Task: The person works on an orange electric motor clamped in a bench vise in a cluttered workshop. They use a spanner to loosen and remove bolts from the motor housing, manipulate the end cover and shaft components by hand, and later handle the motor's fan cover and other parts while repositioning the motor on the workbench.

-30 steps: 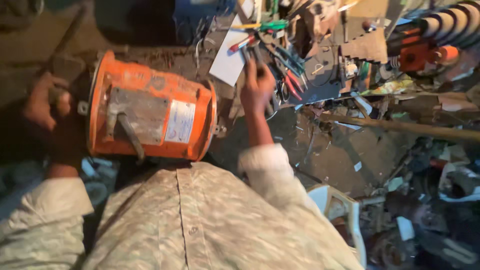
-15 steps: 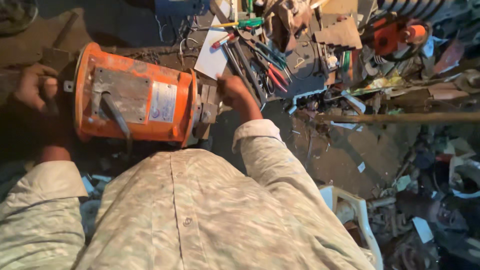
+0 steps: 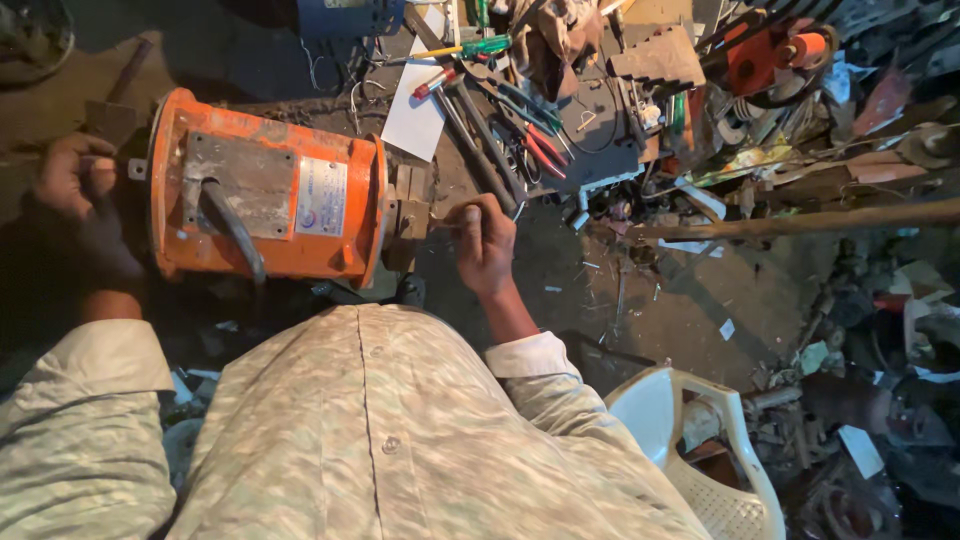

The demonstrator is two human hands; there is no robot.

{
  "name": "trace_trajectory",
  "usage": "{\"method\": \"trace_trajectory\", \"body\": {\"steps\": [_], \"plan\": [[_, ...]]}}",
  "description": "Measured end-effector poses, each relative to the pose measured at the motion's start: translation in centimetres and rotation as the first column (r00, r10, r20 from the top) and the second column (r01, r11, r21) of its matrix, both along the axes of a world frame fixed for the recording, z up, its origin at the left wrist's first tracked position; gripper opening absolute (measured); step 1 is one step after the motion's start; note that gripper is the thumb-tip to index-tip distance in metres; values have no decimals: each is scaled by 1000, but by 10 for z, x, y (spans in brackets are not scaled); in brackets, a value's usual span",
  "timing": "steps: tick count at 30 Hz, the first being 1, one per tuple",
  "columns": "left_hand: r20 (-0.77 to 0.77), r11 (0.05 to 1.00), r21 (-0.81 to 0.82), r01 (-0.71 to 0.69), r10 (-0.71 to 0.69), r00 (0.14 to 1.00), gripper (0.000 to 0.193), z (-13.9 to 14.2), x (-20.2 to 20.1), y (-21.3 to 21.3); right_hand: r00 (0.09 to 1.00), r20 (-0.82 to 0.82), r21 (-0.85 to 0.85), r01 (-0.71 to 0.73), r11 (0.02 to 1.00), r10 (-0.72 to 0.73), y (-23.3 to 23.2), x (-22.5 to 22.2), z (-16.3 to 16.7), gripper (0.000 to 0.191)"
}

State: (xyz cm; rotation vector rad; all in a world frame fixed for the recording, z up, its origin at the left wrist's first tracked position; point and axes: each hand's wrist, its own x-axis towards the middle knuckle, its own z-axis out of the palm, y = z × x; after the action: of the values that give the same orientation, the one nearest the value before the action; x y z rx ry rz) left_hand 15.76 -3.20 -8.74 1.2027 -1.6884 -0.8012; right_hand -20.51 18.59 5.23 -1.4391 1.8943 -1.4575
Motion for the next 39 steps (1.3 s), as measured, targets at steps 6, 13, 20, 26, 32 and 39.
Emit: {"method": "trace_trajectory", "body": {"steps": [6, 13, 20, 26, 32, 39], "plan": [[19, 997, -82, 9, -8, 1000, 49, -12, 0, -6, 985, -170, 6, 13, 1000, -12, 2, 5, 3, 28], [54, 991, -137, 4, 4, 999, 54, -16, -1, -13, 989, -144, 1, 27, 1000, -27, 5, 8, -9, 30], [-5, 997, -83, 11, -12, 1000, 51, -11, -2, -3, 967, -232, -10, 102, 995, -102, -16, 7, 0, 33], [-69, 1000, -17, 11, -12, 998, 47, -35, 7, -6, 993, -80, -77, 80, 994, -86, -28, 8, -3, 34], [-110, 998, 32, 48, -45, 993, 48, -53, 8, -14, 991, 27, -36, 135, 990, -134, -33, 6, -4, 36], [-145, 995, 103, 5, 10, 989, 48, -47, 4, 4, 872, 350, 247, 265, 932, -341, -77, -41, -50, 34]]}}
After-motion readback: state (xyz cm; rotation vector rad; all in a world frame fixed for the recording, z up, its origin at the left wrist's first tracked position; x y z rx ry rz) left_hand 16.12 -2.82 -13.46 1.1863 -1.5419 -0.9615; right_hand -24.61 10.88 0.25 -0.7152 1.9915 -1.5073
